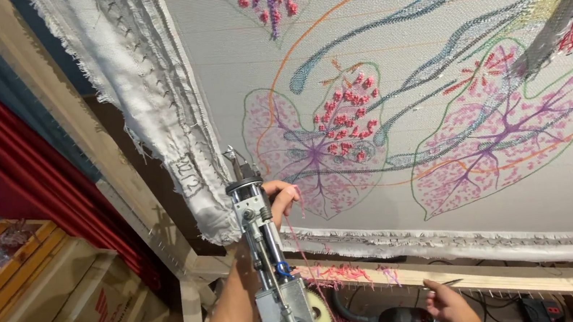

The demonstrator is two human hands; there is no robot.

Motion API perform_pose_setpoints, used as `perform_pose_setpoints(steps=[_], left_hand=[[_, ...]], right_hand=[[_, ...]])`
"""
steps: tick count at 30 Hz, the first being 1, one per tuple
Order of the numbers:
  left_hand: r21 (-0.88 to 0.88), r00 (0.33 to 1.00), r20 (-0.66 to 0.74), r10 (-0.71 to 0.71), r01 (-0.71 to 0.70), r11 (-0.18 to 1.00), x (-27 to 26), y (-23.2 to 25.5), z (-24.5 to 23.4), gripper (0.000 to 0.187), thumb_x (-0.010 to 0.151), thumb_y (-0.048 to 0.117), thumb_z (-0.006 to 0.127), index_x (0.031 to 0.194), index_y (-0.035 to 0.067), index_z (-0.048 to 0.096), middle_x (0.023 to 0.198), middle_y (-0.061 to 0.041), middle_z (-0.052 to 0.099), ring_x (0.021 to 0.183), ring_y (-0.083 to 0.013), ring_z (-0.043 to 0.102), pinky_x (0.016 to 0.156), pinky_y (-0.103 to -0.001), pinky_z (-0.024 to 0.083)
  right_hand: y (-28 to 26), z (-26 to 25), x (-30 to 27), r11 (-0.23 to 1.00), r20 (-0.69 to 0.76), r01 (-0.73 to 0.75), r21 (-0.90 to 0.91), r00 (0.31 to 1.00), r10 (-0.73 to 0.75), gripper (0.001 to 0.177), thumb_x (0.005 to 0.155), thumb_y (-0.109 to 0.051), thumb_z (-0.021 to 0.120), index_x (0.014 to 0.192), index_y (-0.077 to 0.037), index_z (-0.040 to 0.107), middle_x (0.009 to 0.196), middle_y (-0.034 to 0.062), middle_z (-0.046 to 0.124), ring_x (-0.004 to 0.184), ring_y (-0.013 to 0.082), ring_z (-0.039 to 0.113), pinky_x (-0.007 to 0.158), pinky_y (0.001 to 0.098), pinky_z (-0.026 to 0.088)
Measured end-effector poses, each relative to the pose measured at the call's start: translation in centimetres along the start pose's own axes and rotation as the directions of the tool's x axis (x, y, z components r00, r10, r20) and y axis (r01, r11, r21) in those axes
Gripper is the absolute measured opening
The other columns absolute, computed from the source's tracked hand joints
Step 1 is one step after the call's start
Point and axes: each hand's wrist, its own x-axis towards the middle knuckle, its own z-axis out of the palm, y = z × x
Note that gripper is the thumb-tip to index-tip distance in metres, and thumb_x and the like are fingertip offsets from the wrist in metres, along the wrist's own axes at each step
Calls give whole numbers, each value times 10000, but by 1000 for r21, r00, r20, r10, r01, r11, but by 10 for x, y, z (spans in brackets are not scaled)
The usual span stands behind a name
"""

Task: Using a tufting gun to create a patterned rug on a frame.

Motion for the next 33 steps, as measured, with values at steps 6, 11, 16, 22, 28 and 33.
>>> perform_pose_setpoints(steps=[6, 11, 16, 22, 28, 33], left_hand=[[-38, 999, -31, -26, 25, 999, -4, 5, 5, 105, 818, 68, 577, 732, 41, 631, 687, -21, 600, 582, -93, 460, 543, -208, 394], [-42, 998, 19, -64, 65, 997, -4, 5, 7, 114, 837, 87, 570, 751, 40, 627, 715, -15, 599, 603, -82, 468, 568, -203, 395], [-47, 998, 15, -68, 69, 997, -7, 12, 8, 76, 821, 90, 581, 791, 43, 634, 693, -1, 568, 614, -82, 457, 574, -207, 380], [-87, 996, 93, 16, -8, 996, 6, -5, 5, 102, 800, 61, 589, 722, 22, 641, 660, -25, 586, 551, -89, 443, 507, -206, 370], [-215, 988, 152, 7, 27, 976, 10, -2, 10, 101, 787, 67, 584, 716, 8, 625, 683, -39, 577, 552, -86, 435, 503, -206, 371], [-201, 985, 165, 50, -16, 980, 10, 1, 19, 107, 802, 51, 570, 721, 8, 626, 696, -47, 582, 541, -93, 436, 493, -206, 369]], right_hand=[[-8, 35, -128, 973, 241, 200, -113, 956, -168, 253, 862, -197, 564, 1060, -41, 541, 621, 32, 457, 441, 101, 354, 352, 217, 284], [-8, 110, -277, 833, 467, 464, -301, 833, -296, 277, 883, -62, 505, 1110, 20, 642, 615, 93, 491, 418, 109, 295, 367, 218, 176], [-6, 163, -368, 787, 671, 541, -297, 704, -231, 319, 856, -42, 502, 1082, 160, 604, 750, 240, 595, 646, 286, 595, 617, 365, 492], [11, 173, -408, 902, 812, 427, -58, 545, -206, 349, 812, 36, 489, 1147, 118, 541, 962, 235, 628, 817, 263, 635, 694, 256, 516], [34, 164, -374, 971, 930, 128, 201, 288, -230, 689, 805, -622, 480, 901, 56, 555, 683, 121, 604, 444, 98, 503, 344, 167, 386], [38, 179, -400, 971, 957, 114, 211, 179, -228, 653, 825, -612, 439, 863, 35, 526, 626, 85, 546, 426, 95, 479, 363, 148, 405]])
